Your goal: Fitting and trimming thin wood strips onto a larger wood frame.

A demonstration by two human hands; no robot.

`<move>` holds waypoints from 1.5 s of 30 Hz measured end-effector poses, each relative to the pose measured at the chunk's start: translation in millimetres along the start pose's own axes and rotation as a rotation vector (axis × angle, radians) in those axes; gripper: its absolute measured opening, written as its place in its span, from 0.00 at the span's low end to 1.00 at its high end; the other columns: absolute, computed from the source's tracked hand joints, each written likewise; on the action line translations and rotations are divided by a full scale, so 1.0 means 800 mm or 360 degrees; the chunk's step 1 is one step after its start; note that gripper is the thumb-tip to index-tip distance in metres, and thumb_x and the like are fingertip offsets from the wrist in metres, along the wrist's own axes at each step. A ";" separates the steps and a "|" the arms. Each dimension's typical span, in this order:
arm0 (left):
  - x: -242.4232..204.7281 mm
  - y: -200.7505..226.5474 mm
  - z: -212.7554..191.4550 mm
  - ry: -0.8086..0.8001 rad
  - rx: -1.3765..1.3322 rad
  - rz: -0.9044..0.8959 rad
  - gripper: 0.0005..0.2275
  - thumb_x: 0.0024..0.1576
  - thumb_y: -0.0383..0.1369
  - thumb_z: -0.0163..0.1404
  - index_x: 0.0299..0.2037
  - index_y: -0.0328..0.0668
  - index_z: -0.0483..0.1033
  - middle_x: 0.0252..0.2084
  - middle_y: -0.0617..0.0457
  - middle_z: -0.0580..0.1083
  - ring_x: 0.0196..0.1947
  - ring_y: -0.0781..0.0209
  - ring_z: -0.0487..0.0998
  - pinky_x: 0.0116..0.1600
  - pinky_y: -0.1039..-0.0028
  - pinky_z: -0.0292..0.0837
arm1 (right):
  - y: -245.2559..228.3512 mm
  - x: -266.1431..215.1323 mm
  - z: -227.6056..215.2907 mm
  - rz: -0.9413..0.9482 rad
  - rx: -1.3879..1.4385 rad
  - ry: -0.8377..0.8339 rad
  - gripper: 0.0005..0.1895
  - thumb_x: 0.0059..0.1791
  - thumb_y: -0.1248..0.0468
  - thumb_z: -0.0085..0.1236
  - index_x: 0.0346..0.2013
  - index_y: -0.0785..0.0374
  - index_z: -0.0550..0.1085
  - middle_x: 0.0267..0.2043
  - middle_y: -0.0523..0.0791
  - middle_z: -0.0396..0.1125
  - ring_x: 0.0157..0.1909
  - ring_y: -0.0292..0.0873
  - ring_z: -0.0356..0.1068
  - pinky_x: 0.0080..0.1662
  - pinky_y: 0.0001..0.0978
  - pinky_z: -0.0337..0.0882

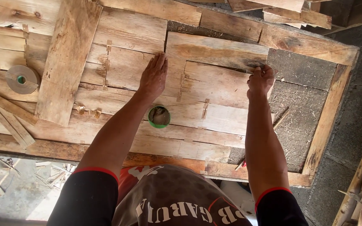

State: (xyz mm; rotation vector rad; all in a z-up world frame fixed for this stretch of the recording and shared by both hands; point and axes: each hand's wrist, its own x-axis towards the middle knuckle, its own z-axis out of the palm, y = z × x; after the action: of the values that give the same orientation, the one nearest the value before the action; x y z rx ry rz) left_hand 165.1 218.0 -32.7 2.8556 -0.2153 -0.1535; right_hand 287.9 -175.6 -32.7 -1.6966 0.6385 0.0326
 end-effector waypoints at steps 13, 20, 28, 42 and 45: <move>0.000 -0.001 0.009 0.0041 0.0084 0.0052 0.25 0.61 0.23 0.43 0.71 0.27 0.59 0.78 0.39 0.50 0.76 0.40 0.53 0.77 0.57 0.49 | 0.010 0.009 0.000 0.0039 0.0026 -0.0011 0.06 0.56 0.67 0.53 0.48 0.61 0.70 0.32 0.45 0.73 0.20 0.31 0.58 0.20 0.24 0.58; 0.002 0.000 0.008 0.0015 0.0084 0.0042 0.26 0.61 0.24 0.43 0.72 0.27 0.59 0.78 0.38 0.51 0.76 0.40 0.53 0.77 0.57 0.48 | -0.004 0.014 -0.011 -0.0393 -0.0890 0.0173 0.12 0.46 0.66 0.66 0.44 0.60 0.79 0.38 0.42 0.77 0.33 0.34 0.74 0.34 0.25 0.77; 0.002 0.001 0.005 -0.0071 0.0098 0.0001 0.27 0.61 0.26 0.45 0.73 0.31 0.58 0.79 0.42 0.50 0.78 0.42 0.49 0.77 0.55 0.46 | 0.006 0.020 -0.019 -0.0394 -0.1147 0.0076 0.09 0.51 0.67 0.60 0.45 0.58 0.81 0.39 0.43 0.78 0.29 0.32 0.74 0.26 0.26 0.71; 0.006 0.006 0.004 -0.0175 0.0125 -0.0062 0.31 0.60 0.29 0.47 0.75 0.35 0.53 0.79 0.41 0.47 0.78 0.43 0.46 0.77 0.56 0.44 | 0.020 0.021 -0.024 -0.0422 -0.1024 0.0089 0.09 0.49 0.68 0.62 0.44 0.58 0.82 0.40 0.46 0.79 0.30 0.33 0.77 0.28 0.26 0.77; 0.005 0.005 0.006 -0.0150 0.0141 -0.0057 0.31 0.60 0.29 0.47 0.75 0.35 0.54 0.80 0.41 0.47 0.78 0.43 0.46 0.78 0.57 0.44 | 0.022 0.021 -0.026 -0.0513 -0.1026 0.0066 0.09 0.49 0.68 0.63 0.44 0.59 0.82 0.40 0.46 0.79 0.32 0.35 0.78 0.30 0.26 0.79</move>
State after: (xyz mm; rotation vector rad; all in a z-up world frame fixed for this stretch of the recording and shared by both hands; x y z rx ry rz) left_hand 168.0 212.1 -36.2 2.9446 -0.1945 -0.2935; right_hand 288.0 -202.6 -50.0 -2.4136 0.3935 -0.0293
